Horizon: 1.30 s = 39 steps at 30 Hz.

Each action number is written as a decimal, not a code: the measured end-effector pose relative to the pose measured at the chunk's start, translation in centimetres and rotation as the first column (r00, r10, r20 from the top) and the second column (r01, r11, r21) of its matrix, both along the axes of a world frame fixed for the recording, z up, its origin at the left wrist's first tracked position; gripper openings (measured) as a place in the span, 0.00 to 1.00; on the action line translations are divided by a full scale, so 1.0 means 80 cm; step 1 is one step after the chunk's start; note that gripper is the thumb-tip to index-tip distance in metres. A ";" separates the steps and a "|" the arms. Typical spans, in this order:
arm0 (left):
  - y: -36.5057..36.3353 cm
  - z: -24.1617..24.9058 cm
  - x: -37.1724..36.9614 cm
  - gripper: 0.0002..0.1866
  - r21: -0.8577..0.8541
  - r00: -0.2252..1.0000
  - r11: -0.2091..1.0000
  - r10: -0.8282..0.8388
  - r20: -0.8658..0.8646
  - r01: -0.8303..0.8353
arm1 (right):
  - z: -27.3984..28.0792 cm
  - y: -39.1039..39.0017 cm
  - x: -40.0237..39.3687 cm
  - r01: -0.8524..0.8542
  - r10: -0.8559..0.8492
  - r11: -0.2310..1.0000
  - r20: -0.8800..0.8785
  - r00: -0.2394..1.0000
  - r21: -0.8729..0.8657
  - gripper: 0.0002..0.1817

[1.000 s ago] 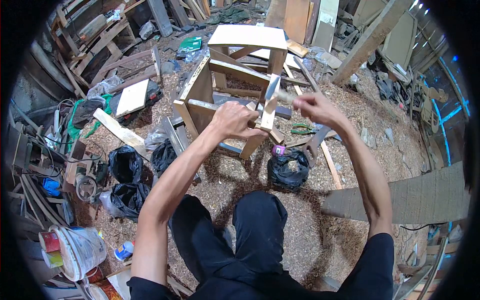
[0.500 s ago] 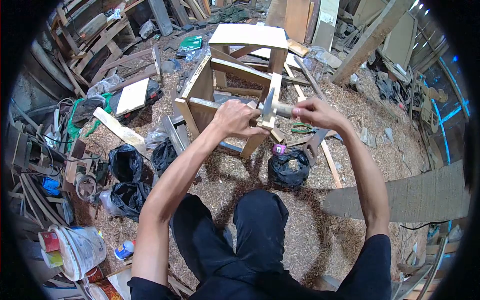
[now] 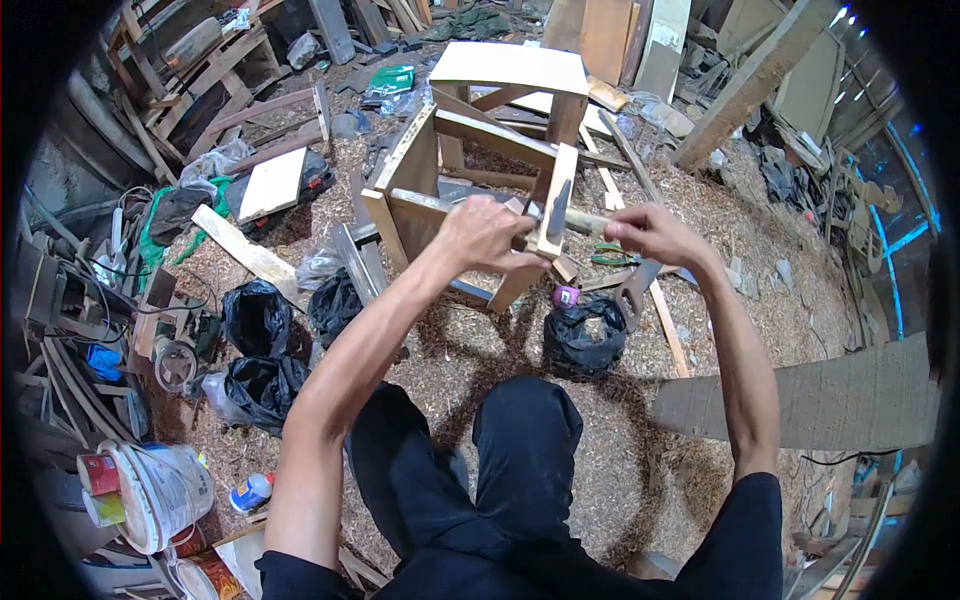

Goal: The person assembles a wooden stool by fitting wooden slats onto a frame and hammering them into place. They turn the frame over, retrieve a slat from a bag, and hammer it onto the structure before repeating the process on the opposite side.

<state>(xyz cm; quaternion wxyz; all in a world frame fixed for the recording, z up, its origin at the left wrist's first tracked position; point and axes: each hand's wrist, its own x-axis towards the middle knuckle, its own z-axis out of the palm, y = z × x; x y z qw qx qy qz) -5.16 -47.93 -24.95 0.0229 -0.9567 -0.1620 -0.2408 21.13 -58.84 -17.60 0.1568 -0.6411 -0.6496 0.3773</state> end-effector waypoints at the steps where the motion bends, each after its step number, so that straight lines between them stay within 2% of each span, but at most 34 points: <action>1: 0.000 -0.001 0.003 0.38 0.002 1.000 1.000 -0.013 0.019 0.013 | 0.001 0.003 0.007 0.060 -0.060 0.998 -0.048 0.997 0.006 0.22; 3: 0.000 0.001 0.006 0.38 0.012 1.000 1.000 -0.018 0.018 0.018 | 0.002 0.006 0.007 0.211 -0.205 0.976 -0.092 0.974 0.050 0.23; 4: 0.001 0.002 0.005 0.38 0.021 1.000 1.000 -0.014 0.011 0.014 | 0.003 0.005 0.004 0.209 -0.204 0.977 -0.090 0.975 0.052 0.23; 6: 0.001 0.004 0.005 0.38 -0.013 1.000 1.000 -0.004 -0.021 0.004 | 0.004 -0.003 -0.005 -0.009 0.007 1.000 0.063 0.998 0.025 0.23; 8: -0.003 0.003 0.003 0.38 -0.023 0.996 1.000 0.014 -0.089 -0.016 | 0.001 -0.003 -0.001 -0.013 0.013 1.000 0.027 1.000 -0.005 0.23; 10: -0.002 0.003 0.004 0.38 -0.014 0.997 1.000 0.012 -0.082 -0.013 | 0.007 0.004 0.007 0.038 -0.040 0.997 0.038 0.998 0.063 0.23; 11: -0.001 0.004 0.005 0.38 -0.010 0.997 1.000 0.011 -0.073 -0.012 | 0.005 0.006 0.012 0.112 -0.111 0.991 -0.028 0.993 0.078 0.23; 12: 0.000 0.005 0.006 0.38 -0.009 0.998 1.000 0.011 -0.069 -0.011 | 0.010 0.005 0.010 0.113 -0.111 0.990 -0.024 0.994 0.080 0.23; 14: -0.002 0.001 0.004 0.38 -0.009 1.000 1.000 0.001 -0.021 -0.001 | 0.013 -0.001 -0.001 0.289 -0.276 0.949 -0.109 0.955 0.125 0.22; 15: -0.003 0.002 0.005 0.37 -0.030 0.998 0.999 0.014 -0.061 -0.016 | 0.011 -0.005 -0.007 0.261 -0.277 0.945 0.056 0.959 0.199 0.22; 16: -0.003 0.002 0.005 0.37 -0.030 0.998 0.999 0.012 -0.059 -0.014 | 0.008 -0.012 -0.012 0.263 -0.279 0.944 0.058 0.959 0.200 0.22; 18: -0.003 0.004 0.005 0.37 -0.007 0.998 1.000 0.015 -0.058 -0.016 | 0.006 -0.024 -0.023 0.002 -0.039 0.971 0.152 0.988 0.241 0.22; 19: -0.004 0.006 0.004 0.37 -0.029 0.996 0.999 0.023 -0.083 -0.026 | 0.015 -0.029 -0.027 0.039 -0.068 0.986 0.177 0.982 0.161 0.21; 20: -0.003 0.004 0.005 0.37 -0.029 0.996 0.999 0.021 -0.083 -0.024 | 0.020 -0.037 -0.029 0.041 -0.070 0.986 0.177 0.982 0.161 0.21; 22: 0.000 0.001 0.005 0.37 -0.029 0.999 1.000 0.004 -0.049 -0.006 | 0.027 -0.056 -0.040 0.076 -0.102 0.960 0.082 0.991 0.268 0.23; 23: 0.001 0.000 0.005 0.36 -0.049 0.997 0.999 0.010 -0.072 -0.013 | 0.035 -0.069 -0.051 0.101 -0.104 0.969 0.000 0.995 0.223 0.24; 24: -0.001 0.003 0.004 0.36 -0.051 0.997 0.999 0.011 -0.072 -0.015 | 0.046 -0.085 -0.079 0.225 -0.196 0.964 -0.189 0.962 0.143 0.25; 26: -0.004 0.008 0.002 0.35 -0.083 0.993 0.996 0.030 -0.116 -0.040 | 0.026 -0.107 -0.097 0.183 -0.176 0.949 -0.050 0.983 0.258 0.27; 27: -0.004 0.008 0.002 0.35 -0.083 0.993 0.996 0.030 -0.114 -0.039 | 0.020 -0.116 -0.104 0.183 -0.177 0.949 -0.048 0.983 0.258 0.27; 29: -0.003 0.006 0.001 0.35 -0.151 0.999 0.988 -0.017 -0.051 0.009 | 0.013 -0.129 -0.114 0.028 -0.112 0.861 0.134 0.985 0.508 0.29; 30: -0.004 0.004 0.001 0.35 -0.153 0.998 0.988 -0.017 -0.054 0.009 | 0.019 -0.130 -0.119 0.030 -0.112 0.862 0.132 0.985 0.507 0.29; 33: -0.004 0.003 0.001 0.34 -0.100 0.999 0.995 -0.011 -0.030 0.008 | 0.040 -0.133 -0.128 0.225 -0.284 0.877 0.080 0.955 0.424 0.29; 36: -0.005 0.004 0.001 0.35 -0.057 1.000 0.998 -0.005 -0.024 0.004 | 0.018 -0.132 -0.123 0.197 -0.285 0.854 0.115 0.952 0.482 0.30; 37: -0.004 0.005 0.002 0.35 -0.078 0.999 0.997 -0.008 -0.044 0.004 | 0.012 -0.132 -0.120 0.135 -0.234 0.899 0.196 0.952 0.416 0.30; 39: -0.003 0.005 0.003 0.36 -0.098 0.998 0.995 -0.008 -0.057 0.002 | 0.016 -0.130 -0.118 0.147 -0.242 0.909 0.206 0.948 0.389 0.30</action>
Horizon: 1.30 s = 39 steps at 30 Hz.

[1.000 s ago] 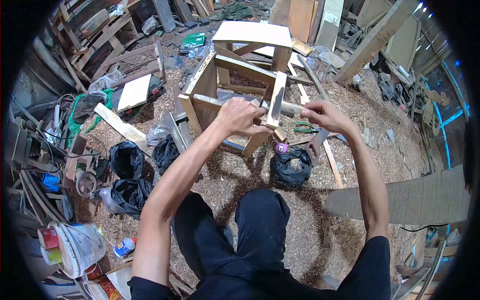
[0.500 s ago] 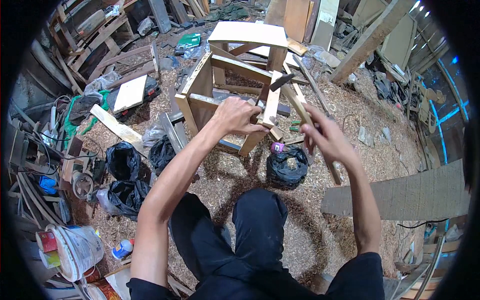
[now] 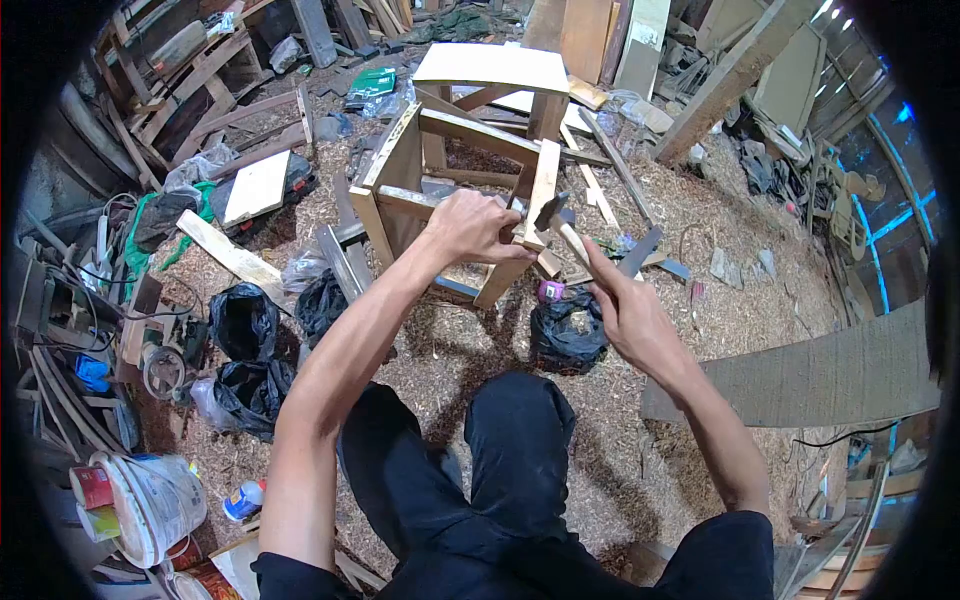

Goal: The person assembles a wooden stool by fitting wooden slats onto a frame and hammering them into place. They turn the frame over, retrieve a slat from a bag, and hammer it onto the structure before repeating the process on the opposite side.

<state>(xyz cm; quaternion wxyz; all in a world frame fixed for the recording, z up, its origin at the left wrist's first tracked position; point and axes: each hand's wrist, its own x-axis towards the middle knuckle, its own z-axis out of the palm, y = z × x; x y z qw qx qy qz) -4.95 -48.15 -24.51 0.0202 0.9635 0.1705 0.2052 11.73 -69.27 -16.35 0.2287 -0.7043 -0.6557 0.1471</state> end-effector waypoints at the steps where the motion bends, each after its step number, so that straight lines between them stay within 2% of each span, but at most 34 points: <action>1: 0.000 -0.001 0.000 0.36 0.001 1.000 1.000 0.006 -0.008 -0.006 | 0.002 0.000 0.000 0.017 -0.017 0.999 -0.005 1.000 -0.033 0.30; 3: 0.000 0.000 -0.001 0.37 0.001 1.000 1.000 0.012 -0.017 -0.012 | 0.010 0.000 -0.003 0.050 -0.053 0.998 -0.070 0.996 -0.038 0.30; 5: 0.000 0.003 -0.002 0.38 0.014 1.000 1.000 0.006 -0.018 -0.006 | 0.022 0.000 -0.014 0.116 -0.100 0.988 -0.149 0.984 0.098 0.31; 7: 0.001 -0.001 -0.001 0.38 0.007 1.000 1.000 0.000 -0.017 0.000 | 0.005 0.000 -0.009 0.143 -0.136 0.989 -0.128 0.982 0.044 0.31; 9: 0.003 -0.002 0.000 0.37 0.006 1.000 1.000 0.000 -0.016 0.000 | -0.015 0.004 0.006 0.005 -0.004 0.998 0.023 1.000 -0.055 0.30; 10: 0.002 -0.004 -0.001 0.37 0.030 1.000 1.000 -0.006 0.009 0.005 | -0.017 0.004 0.011 -0.039 0.038 0.999 0.029 0.999 0.025 0.30; 11: 0.004 -0.005 -0.001 0.37 0.058 0.999 0.998 -0.008 0.037 0.006 | -0.016 0.004 0.013 -0.043 0.042 0.999 0.031 0.999 0.029 0.30; 13: 0.005 -0.003 -0.001 0.37 0.049 1.000 0.999 -0.006 0.015 0.006 | 0.018 0.001 -0.005 0.102 -0.098 0.994 -0.104 0.990 0.033 0.30; 14: 0.005 -0.002 -0.001 0.37 0.041 1.000 0.999 -0.005 -0.009 0.006 | 0.039 0.002 -0.014 0.167 -0.177 0.983 -0.141 0.974 -0.082 0.30; 15: 0.005 -0.004 0.000 0.37 0.036 1.000 0.999 -0.007 -0.012 0.008 | 0.032 0.001 -0.013 0.168 -0.179 0.982 -0.143 0.973 -0.087 0.30; 17: 0.005 -0.003 -0.001 0.38 0.018 1.000 1.000 -0.012 0.016 0.012 | 0.004 0.002 -0.010 -0.003 0.027 0.987 -0.152 0.988 0.159 0.30; 18: 0.007 -0.005 0.000 0.38 0.022 1.000 1.000 -0.010 0.019 0.010 | -0.006 0.004 -0.008 -0.001 -0.001 1.000 -0.050 0.999 -0.030 0.30; 21: 0.010 -0.004 0.002 0.39 0.038 1.000 0.999 -0.013 0.025 0.012 | -0.003 0.006 -0.002 -0.010 0.010 1.000 -0.024 1.000 0.013 0.30; 22: 0.008 -0.002 0.000 0.39 0.042 1.000 0.999 -0.007 0.020 0.006 | 0.017 0.004 -0.010 0.101 -0.116 0.983 -0.091 0.989 -0.154 0.30; 23: 0.006 -0.001 -0.001 0.39 0.045 1.000 0.999 -0.005 0.015 0.004 | 0.016 0.002 -0.014 0.101 -0.116 0.982 -0.092 0.989 -0.158 0.30; 25: 0.004 0.000 -0.002 0.39 0.027 1.000 1.000 0.007 -0.014 -0.006 | 0.012 -0.006 -0.020 0.124 -0.093 0.971 -0.155 0.984 0.203 0.31; 26: 0.006 0.001 -0.002 0.39 0.050 1.000 0.999 0.017 -0.023 -0.016 | -0.010 -0.005 -0.016 0.063 -0.035 0.916 -0.078 0.996 0.397 0.32; 27: 0.006 0.001 0.000 0.39 0.073 0.999 0.997 0.025 -0.031 -0.023 | -0.025 -0.007 -0.014 0.066 -0.038 0.915 -0.078 0.996 0.397 0.32; 29: 0.013 -0.009 0.004 0.38 0.052 1.000 0.999 0.004 0.005 -0.004 | -0.040 -0.010 -0.010 -0.042 0.044 0.991 -0.011 0.999 0.123 0.31; 31: 0.015 -0.009 0.004 0.38 0.030 0.999 0.999 -0.013 0.034 0.012 | -0.014 -0.009 -0.008 -0.034 0.035 0.997 -0.006 0.999 0.071 0.30; 33: 0.011 -0.008 0.002 0.37 0.027 1.000 1.000 0.001 -0.013 -0.001 | 0.011 -0.011 -0.008 0.108 -0.120 0.982 -0.069 0.990 -0.156 0.29; 35: 0.007 -0.003 0.001 0.37 0.050 0.999 0.999 0.017 -0.042 -0.015 | 0.029 -0.008 -0.009 0.149 -0.163 0.982 -0.128 0.978 -0.115 0.28; 37: 0.007 -0.003 -0.001 0.37 0.078 0.997 0.997 0.035 -0.068 -0.030 | 0.040 0.000 -0.004 0.142 -0.132 0.983 -0.089 0.987 0.120 0.28; 39: 0.007 -0.004 -0.001 0.37 0.079 1.000 0.997 0.007 -0.020 -0.005 | 0.046 0.007 -0.003 0.142 -0.131 0.981 -0.090 0.987 0.129 0.28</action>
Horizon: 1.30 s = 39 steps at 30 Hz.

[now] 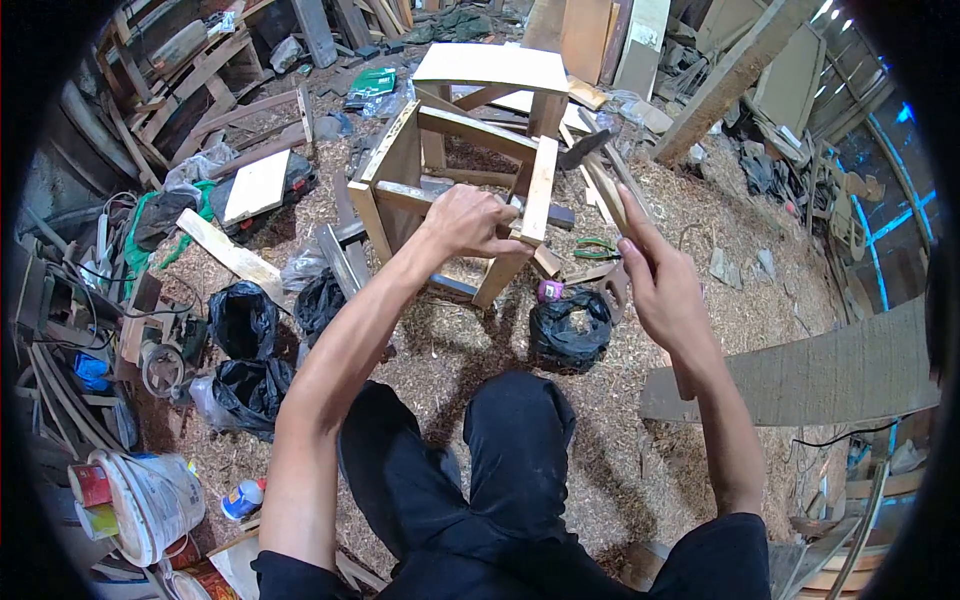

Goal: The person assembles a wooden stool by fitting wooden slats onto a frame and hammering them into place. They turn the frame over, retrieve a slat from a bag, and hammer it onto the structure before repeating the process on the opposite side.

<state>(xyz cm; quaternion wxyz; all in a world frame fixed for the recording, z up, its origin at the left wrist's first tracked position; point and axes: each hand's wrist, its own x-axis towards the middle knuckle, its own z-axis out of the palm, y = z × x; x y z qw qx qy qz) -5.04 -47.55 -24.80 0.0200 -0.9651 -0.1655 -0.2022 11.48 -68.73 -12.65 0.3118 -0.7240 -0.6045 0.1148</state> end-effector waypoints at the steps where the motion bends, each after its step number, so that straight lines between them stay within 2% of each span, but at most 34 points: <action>1: 0.000 0.000 0.001 0.37 0.001 1.000 1.000 -0.002 0.000 0.002 | 0.004 0.003 -0.007 0.074 -0.083 0.986 -0.048 0.995 -0.152 0.28; 2: -0.001 -0.001 0.002 0.37 -0.007 1.000 1.000 -0.002 0.008 0.002 | 0.006 0.004 -0.012 0.137 -0.169 0.943 -0.084 0.982 -0.304 0.28; 3: -0.001 -0.001 0.001 0.37 -0.013 1.000 1.000 0.002 0.018 -0.002 | -0.023 0.002 0.000 0.001 -0.005 0.974 -0.019 1.000 -0.226 0.27; 4: -0.002 -0.002 0.001 0.37 -0.011 1.000 1.000 0.007 0.020 -0.007 | -0.043 0.002 0.012 -0.003 -0.001 0.975 -0.017 1.000 -0.224 0.27; 6: -0.004 -0.004 0.001 0.37 0.005 1.000 1.000 0.025 0.005 -0.025 | -0.059 0.002 0.020 -0.212 0.221 0.975 0.171 0.960 -0.067 0.27; 8: -0.002 -0.003 0.000 0.36 0.004 1.000 1.000 0.017 0.002 -0.017 | -0.047 -0.002 0.017 -0.207 0.212 0.977 0.114 0.971 -0.050 0.28; 10: -0.001 0.000 0.000 0.35 -0.013 1.000 1.000 -0.003 -0.008 0.003 | -0.003 -0.002 -0.006 0.017 -0.014 0.959 0.012 1.000 -0.284 0.28; 11: -0.002 0.001 -0.001 0.36 -0.007 1.000 1.000 -0.016 0.023 0.016 | 0.003 -0.003 -0.013 0.036 -0.059 0.970 -0.091 0.994 -0.240 0.28; 12: -0.003 0.000 -0.001 0.36 -0.010 1.000 1.000 -0.017 0.021 0.018 | -0.017 -0.003 -0.007 0.037 -0.061 0.969 -0.094 0.994 -0.243 0.28; 14: -0.003 0.002 -0.001 0.36 -0.025 0.999 0.999 -0.022 0.043 0.024 | -0.070 0.000 0.007 -0.159 0.155 0.986 -0.094 0.983 -0.040 0.29; 15: -0.004 0.003 -0.001 0.36 -0.023 0.999 0.999 -0.022 0.045 0.023 | -0.066 -0.003 0.001 -0.113 0.113 0.986 -0.003 0.994 -0.123 0.28; 16: -0.005 0.002 0.000 0.36 -0.007 1.000 1.000 -0.001 0.018 0.002 | -0.053 -0.002 0.001 -0.112 0.113 0.986 -0.001 0.994 -0.120 0.28; 18: -0.004 0.001 -0.003 0.36 0.011 1.000 1.000 0.027 -0.012 -0.027 | -0.022 0.003 0.003 -0.087 0.079 0.937 -0.035 0.996 -0.338 0.27; 20: 0.000 0.000 0.000 0.36 -0.055 1.000 0.998 -0.014 0.019 0.015 | -0.015 0.007 0.006 -0.046 0.035 0.943 -0.038 0.999 -0.331 0.27; 22: 0.000 0.000 0.002 0.36 -0.071 1.000 0.997 -0.018 0.001 0.018 | -0.017 0.011 0.008 0.013 -0.019 0.998 -0.105 0.994 -0.058 0.28; 23: 0.000 0.000 0.001 0.36 -0.080 1.000 0.997 -0.021 -0.016 0.020 | -0.012 0.009 0.003 0.060 -0.084 0.983 -0.138 0.987 -0.172 0.27; 24: -0.001 0.001 0.000 0.36 -0.079 1.000 0.997 -0.019 -0.016 0.018 | -0.029 0.009 0.012 0.058 -0.082 0.983 -0.139 0.987 -0.172 0.27; 26: -0.003 0.003 -0.001 0.36 -0.001 1.000 1.000 -0.018 -0.013 0.018 | -0.076 0.012 0.039 -0.218 0.227 0.972 0.115 0.967 -0.084 0.27; 27: -0.002 0.001 -0.002 0.36 0.015 1.000 1.000 -0.016 0.010 0.015 | -0.058 0.011 0.037 -0.201 0.216 0.963 0.064 0.974 -0.182 0.27; 28: 0.000 0.002 -0.003 0.36 0.018 1.000 1.000 -0.010 0.011 0.010 | -0.039 0.012 0.030 -0.206 0.221 0.962 0.066 0.973 -0.179 0.27; 30: 0.000 0.005 0.000 0.36 -0.052 0.999 0.998 -0.029 0.023 0.030 | -0.016 0.011 0.014 -0.030 0.005 0.942 -0.074 0.997 -0.334 0.27; 31: -0.003 0.009 0.001 0.36 -0.056 0.999 0.998 -0.030 0.023 0.032 | -0.018 0.012 0.017 -0.028 -0.027 0.962 -0.200 0.979 -0.270 0.27; 32: -0.005 0.012 0.000 0.35 -0.087 0.999 0.996 -0.006 -0.046 0.002 | -0.025 0.012 0.018 -0.029 -0.029 0.961 -0.203 0.979 -0.275 0.27; 34: -0.005 0.009 -0.002 0.35 -0.111 0.993 0.993 0.018 -0.121 -0.031 | -0.043 0.014 0.019 -0.045 0.033 0.996 -0.159 0.987 -0.075 0.27; 35: -0.002 -0.001 -0.001 0.35 -0.060 0.998 0.998 -0.005 -0.068 0.001 | -0.047 0.014 0.019 -0.153 0.160 0.951 0.002 0.987 -0.268 0.25; 37: -0.004 0.001 0.000 0.36 0.007 1.000 1.000 -0.017 0.001 0.017 | -0.043 0.013 0.019 -0.160 0.159 0.951 -0.024 0.987 -0.263 0.25; 39: -0.001 0.005 -0.001 0.36 -0.017 1.000 1.000 -0.006 -0.021 0.006 | -0.039 0.018 0.016 -0.141 0.126 0.945 -0.070 0.990 -0.295 0.25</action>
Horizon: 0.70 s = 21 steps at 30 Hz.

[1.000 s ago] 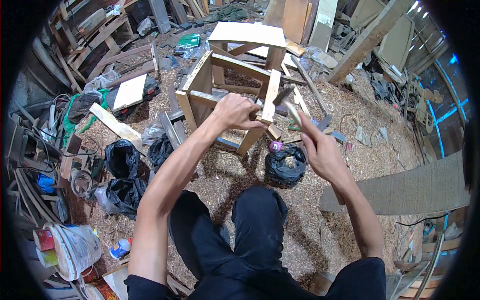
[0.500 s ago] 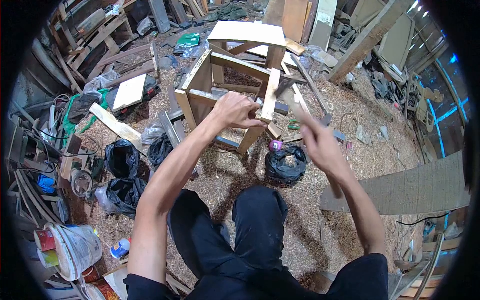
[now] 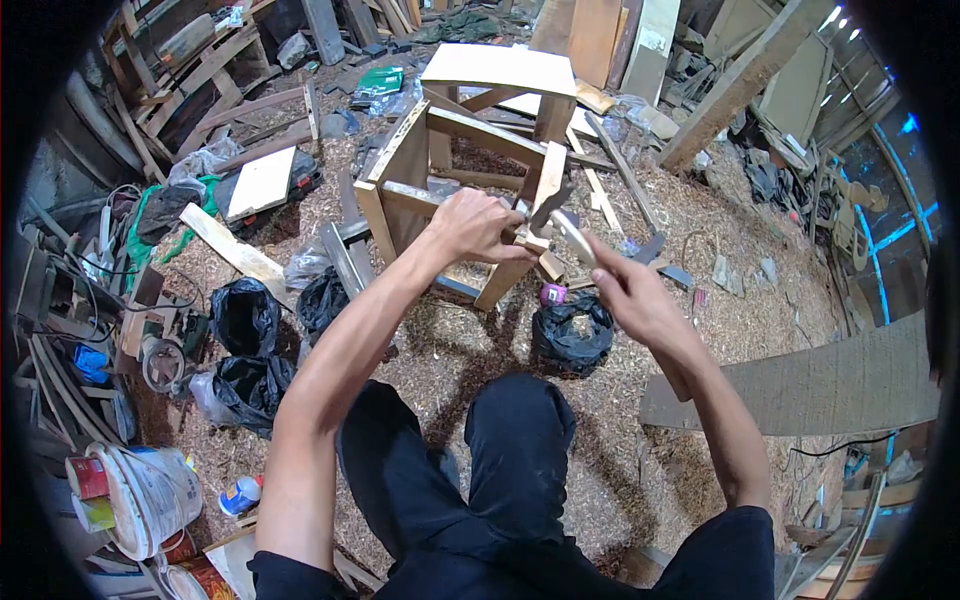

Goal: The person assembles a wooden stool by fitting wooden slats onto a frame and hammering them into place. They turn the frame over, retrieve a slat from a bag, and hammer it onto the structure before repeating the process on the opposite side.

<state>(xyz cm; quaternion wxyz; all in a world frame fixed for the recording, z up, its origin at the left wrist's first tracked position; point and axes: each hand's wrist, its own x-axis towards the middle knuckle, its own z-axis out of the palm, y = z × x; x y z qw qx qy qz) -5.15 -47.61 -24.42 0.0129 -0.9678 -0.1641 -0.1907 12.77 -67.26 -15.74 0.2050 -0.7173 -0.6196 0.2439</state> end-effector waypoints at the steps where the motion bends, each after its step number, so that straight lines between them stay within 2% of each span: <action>1: 0.000 0.001 0.000 0.36 -0.030 1.000 1.000 0.001 -0.024 -0.002 | 0.007 0.003 0.000 -0.003 0.003 1.000 -0.002 1.000 -0.001 0.25; 3: -0.001 -0.002 0.000 0.36 -0.012 1.000 1.000 0.004 -0.005 -0.005 | 0.028 0.007 0.001 0.201 -0.203 0.979 -0.147 0.968 -0.028 0.25; 4: 0.001 -0.002 0.001 0.36 -0.023 1.000 1.000 0.009 -0.022 -0.009 | 0.039 0.006 -0.004 0.247 -0.231 0.967 -0.203 0.951 0.057 0.25; 5: 0.002 -0.003 0.001 0.36 -0.032 0.999 0.999 0.012 -0.040 -0.014 | 0.036 0.006 -0.004 0.246 -0.230 0.968 -0.205 0.951 0.053 0.25; 7: 0.003 -0.004 0.002 0.36 -0.010 1.000 1.000 0.004 0.011 -0.003 | 0.022 -0.001 0.004 0.197 -0.185 0.971 -0.096 0.978 0.133 0.25; 8: 0.001 0.000 0.001 0.36 -0.022 1.000 1.000 0.011 -0.020 -0.012 | -0.013 -0.001 0.011 -0.133 0.118 0.905 0.063 0.991 0.405 0.26; 9: -0.001 0.002 0.000 0.36 -0.033 0.999 0.999 0.020 -0.050 -0.022 | -0.012 -0.008 0.003 -0.049 0.048 0.997 0.017 0.999 0.060 0.27; 12: -0.001 0.006 0.000 0.36 -0.069 0.997 0.997 0.023 -0.070 -0.028 | 0.009 -0.005 0.000 -0.067 0.063 0.995 0.047 0.997 0.075 0.27; 14: 0.002 -0.001 0.002 0.36 -0.055 0.999 0.998 0.005 -0.033 -0.007 | 0.027 -0.001 0.002 0.155 -0.167 0.978 -0.078 0.983 -0.140 0.28; 15: 0.003 -0.002 0.001 0.36 -0.039 1.000 0.999 -0.008 0.004 0.008 | 0.025 0.000 0.001 0.153 -0.165 0.978 -0.079 0.983 -0.142 0.28; 17: 0.004 -0.005 -0.001 0.36 -0.041 1.000 0.999 -0.009 0.004 0.009 | 0.023 -0.002 0.001 0.170 -0.151 0.974 -0.137 0.979 0.148 0.27; 18: 0.004 -0.003 0.000 0.36 -0.034 1.000 0.999 -0.011 0.008 0.011 | 0.005 -0.001 0.012 0.058 -0.058 0.998 -0.030 0.998 0.020 0.27; 19: 0.005 -0.003 0.000 0.36 -0.030 1.000 0.999 -0.010 0.013 0.011 | -0.007 -0.004 0.011 -0.035 0.031 0.998 0.088 0.996 0.043 0.27; 21: 0.003 -0.007 0.000 0.37 -0.004 1.000 1.000 -0.004 0.012 0.004 | -0.026 -0.001 0.036 -0.204 0.162 0.949 0.185 0.969 0.240 0.27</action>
